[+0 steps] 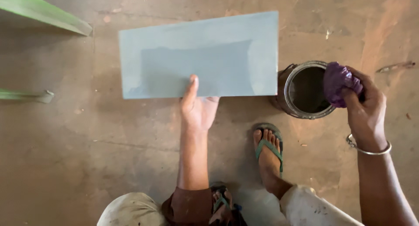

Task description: The person paints the interior and exterior surfaces of a wooden drawer using a purple cloth dipped in a paint can. They repeatedly dip the cloth into the paint and wipe the drawer's sides and bottom, then place the drawer into a larger cabinet unit.

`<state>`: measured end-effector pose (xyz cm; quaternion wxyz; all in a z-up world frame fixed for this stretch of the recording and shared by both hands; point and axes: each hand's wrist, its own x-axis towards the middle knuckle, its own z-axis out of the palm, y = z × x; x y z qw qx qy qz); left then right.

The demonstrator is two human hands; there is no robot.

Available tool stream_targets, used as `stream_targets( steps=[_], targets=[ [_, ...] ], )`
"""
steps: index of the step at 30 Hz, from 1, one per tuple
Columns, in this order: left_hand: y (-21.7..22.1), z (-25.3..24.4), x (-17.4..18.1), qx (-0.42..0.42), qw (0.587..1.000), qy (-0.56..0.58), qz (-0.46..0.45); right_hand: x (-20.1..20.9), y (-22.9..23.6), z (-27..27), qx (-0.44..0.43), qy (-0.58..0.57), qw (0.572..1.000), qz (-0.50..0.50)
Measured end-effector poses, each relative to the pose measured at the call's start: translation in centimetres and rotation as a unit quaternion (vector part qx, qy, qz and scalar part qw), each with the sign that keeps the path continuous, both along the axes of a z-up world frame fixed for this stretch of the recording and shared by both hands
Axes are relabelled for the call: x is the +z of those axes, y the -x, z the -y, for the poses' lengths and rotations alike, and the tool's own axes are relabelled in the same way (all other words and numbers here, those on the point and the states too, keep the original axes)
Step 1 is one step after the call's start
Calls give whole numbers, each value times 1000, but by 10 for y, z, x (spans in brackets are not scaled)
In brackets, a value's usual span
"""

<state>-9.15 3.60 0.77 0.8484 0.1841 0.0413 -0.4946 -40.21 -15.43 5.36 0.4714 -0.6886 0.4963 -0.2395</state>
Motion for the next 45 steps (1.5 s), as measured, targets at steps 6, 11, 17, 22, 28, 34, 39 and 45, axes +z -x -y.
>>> stream_targets(
  steps=[6,11,17,22,28,34,39,45],
  targets=[
    [-44,-27,-9,-13,984,-114,133,-22,14,13,122,72,976,-167],
    [-99,-22,19,-132,920,-266,256,-90,11,25,243,123,908,-318],
    [-121,17,71,-390,797,-331,322,-180,-5,42,391,262,726,-501],
    [-112,42,86,-530,647,-387,389,-104,29,57,336,-42,935,-107],
    [-104,72,74,-706,436,-353,432,-28,69,66,112,-225,935,-252],
    [-105,96,105,-747,184,-367,522,-58,118,50,32,-252,960,-120],
    [-111,96,130,-697,53,-374,609,-80,152,33,-6,-302,953,-18],
    [-132,54,126,-504,81,-388,767,-67,111,8,-8,-383,898,218]
  ],
)
